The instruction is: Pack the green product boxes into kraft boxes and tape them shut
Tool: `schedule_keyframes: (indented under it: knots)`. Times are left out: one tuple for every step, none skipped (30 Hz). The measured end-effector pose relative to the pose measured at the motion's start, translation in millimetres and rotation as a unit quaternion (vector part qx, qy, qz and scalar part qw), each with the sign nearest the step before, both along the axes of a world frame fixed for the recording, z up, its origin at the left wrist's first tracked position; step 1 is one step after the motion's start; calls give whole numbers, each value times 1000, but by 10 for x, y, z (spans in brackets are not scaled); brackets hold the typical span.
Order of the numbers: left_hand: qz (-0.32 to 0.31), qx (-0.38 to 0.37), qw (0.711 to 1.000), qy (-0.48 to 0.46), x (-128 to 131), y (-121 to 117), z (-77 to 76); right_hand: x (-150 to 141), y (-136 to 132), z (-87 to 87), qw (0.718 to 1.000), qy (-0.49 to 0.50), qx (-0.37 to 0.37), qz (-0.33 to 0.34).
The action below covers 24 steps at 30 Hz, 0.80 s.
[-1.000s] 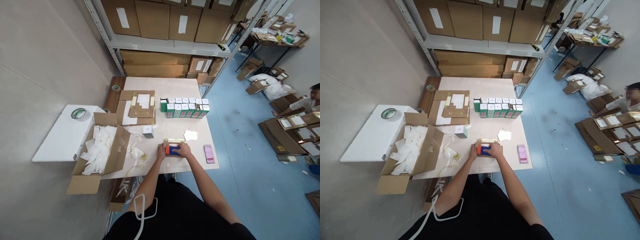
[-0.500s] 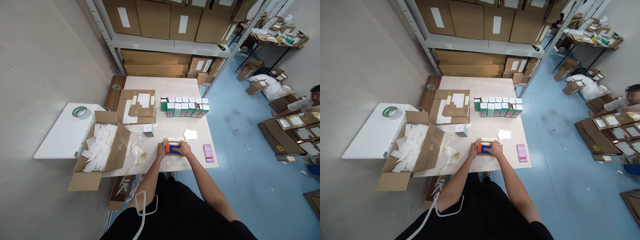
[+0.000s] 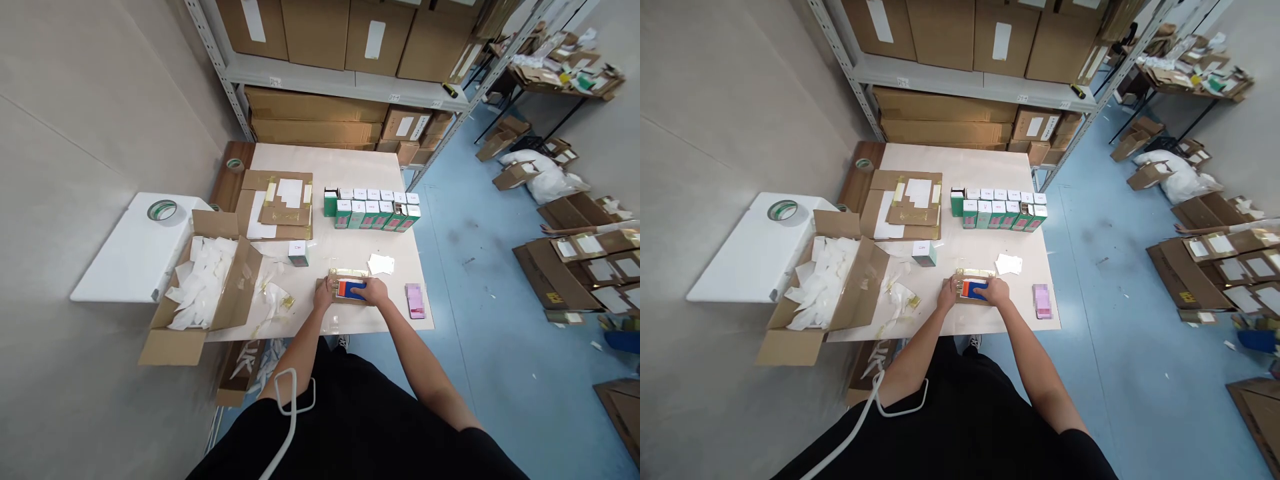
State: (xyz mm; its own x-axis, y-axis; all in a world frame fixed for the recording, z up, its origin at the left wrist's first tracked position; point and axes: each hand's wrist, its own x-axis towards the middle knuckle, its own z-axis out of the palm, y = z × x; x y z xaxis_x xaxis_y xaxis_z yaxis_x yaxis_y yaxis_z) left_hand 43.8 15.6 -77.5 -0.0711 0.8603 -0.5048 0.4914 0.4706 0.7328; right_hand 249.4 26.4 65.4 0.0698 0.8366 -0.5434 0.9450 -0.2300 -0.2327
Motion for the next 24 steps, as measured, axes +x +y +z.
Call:
schedule_keyframes:
  knots:
    - [-5, 4, 1000, 10, 3, -4, 3, 23, -6, 17, 1000, 0, -4, -2]
    - [-8, 9, 1000, 21, 5, -7, 6, 42, -12, 32, 1000, 1, -6, -2]
    - [-10, 12, 999, 28, 5, -11, 8, 59, -16, 45, 1000, 1, -6, 0]
    - [-11, 12, 999, 33, 5, -14, 11, 76, -19, 56, 1000, -1, -4, 4]
    - [-12, 11, 999, 37, 4, -17, 14, 95, -20, 66, 1000, -4, 0, 6]
    - [-14, 9, 999, 39, 3, -18, 18, 121, -19, 75, 1000, -8, 4, 8]
    - [-16, 7, 999, 41, 3, -18, 24, 154, -18, 83, 1000, -14, 7, 8]
    - [-18, 6, 999, 42, 3, -17, 30, 197, -16, 89, 1000, -19, 10, 9]
    - [-20, 5, 999, 43, 3, -16, 38, 247, -15, 94, 1000, -25, 12, 11]
    - [-20, 3, 999, 43, 5, -14, 45, 305, -17, 97, 999, -30, 13, 13]
    - [-20, 1, 999, 44, 7, -12, 51, 366, -22, 98, 999, -33, 12, 13]
    - [-20, 1, 999, 44, 10, -11, 56, 428, -31, 98, 999, -36, 10, 11]
    - [-20, 3, 999, 45, 14, -10, 59, 488, -43, 97, 999, -36, 5, 7]
    - [-20, 5, 999, 46, 18, -10, 60, 544, -59, 94, 999, -35, 1, 2]
    - [-19, 9, 999, 47, 21, -10, 59, 593, -76, 91, 999, -32, -3, -4]
    - [-18, 12, 999, 47, 24, -11, 56, 635, -92, 89, 1000, -28, -6, -10]
    - [-18, 15, 999, 48, 26, -11, 50, 670, -107, 87, 1000, -23, -7, -15]
    - [-18, 16, 999, 48, 28, -12, 44, 697, -120, 86, 1000, -18, -6, -20]
    - [-18, 17, 999, 48, 28, -12, 37, 717, -128, 87, 1000, -13, -5, -23]
    - [-19, 17, 999, 47, 28, -11, 29, 730, -134, 88, 1000, -8, -5, -26]
    - [-19, 16, 999, 47, 28, -10, 22, 737, -136, 91, 1000, -4, -4, -29]
    - [-17, 15, 999, 47, 27, -9, 17, 740, -137, 94, 1000, 0, -3, -31]
    - [-16, 14, 999, 47, 26, -7, 13, 739, -136, 96, 999, 5, -4, -33]
    - [-15, 14, 999, 46, 25, -6, 10, 737, -134, 97, 999, 8, -4, -34]
